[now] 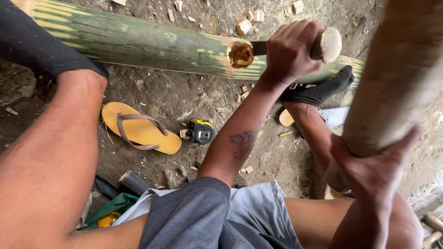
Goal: The person uses a chisel and wooden mallet to carve a hole into a bamboo pole. They repeatedly strike the chisel to remove material and occasionally clear debris from the hole. The person then inserts a smaller bamboo piece into the carved hole to test the fit.
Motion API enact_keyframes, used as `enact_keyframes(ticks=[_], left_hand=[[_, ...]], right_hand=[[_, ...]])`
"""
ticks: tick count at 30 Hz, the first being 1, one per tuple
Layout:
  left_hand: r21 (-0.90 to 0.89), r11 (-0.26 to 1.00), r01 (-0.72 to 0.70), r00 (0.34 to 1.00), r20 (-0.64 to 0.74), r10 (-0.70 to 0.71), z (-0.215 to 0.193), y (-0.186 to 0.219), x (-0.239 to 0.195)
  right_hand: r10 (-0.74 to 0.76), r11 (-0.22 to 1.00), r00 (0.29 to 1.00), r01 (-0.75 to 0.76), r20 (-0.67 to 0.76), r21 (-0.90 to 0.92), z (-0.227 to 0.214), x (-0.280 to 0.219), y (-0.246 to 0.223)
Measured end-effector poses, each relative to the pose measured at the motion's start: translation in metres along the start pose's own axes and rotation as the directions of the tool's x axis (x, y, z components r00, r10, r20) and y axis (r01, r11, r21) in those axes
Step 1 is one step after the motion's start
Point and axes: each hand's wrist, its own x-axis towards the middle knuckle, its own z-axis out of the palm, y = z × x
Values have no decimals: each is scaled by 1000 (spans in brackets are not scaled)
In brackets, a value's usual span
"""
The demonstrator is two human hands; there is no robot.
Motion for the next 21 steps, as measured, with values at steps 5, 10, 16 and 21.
enact_keyframes(ticks=[5,10,16,21], left_hand=[[32,999,34,999,8,-35,-1,1,2],[66,997,50,999,-11,-49,-2,-6,7],[53,998,32,999,-25,-31,-4,-12,10],[55,998,33,998,-59,-30,-14,-13,14]], right_hand=[[-44,996,999,46,-25,75,0,9,-12],[-41,999,992,42,115,-9,13,23,10],[-39,993,998,34,41,116,-8,14,19],[-64,998,989,66,136,-14,27,26,-3]])
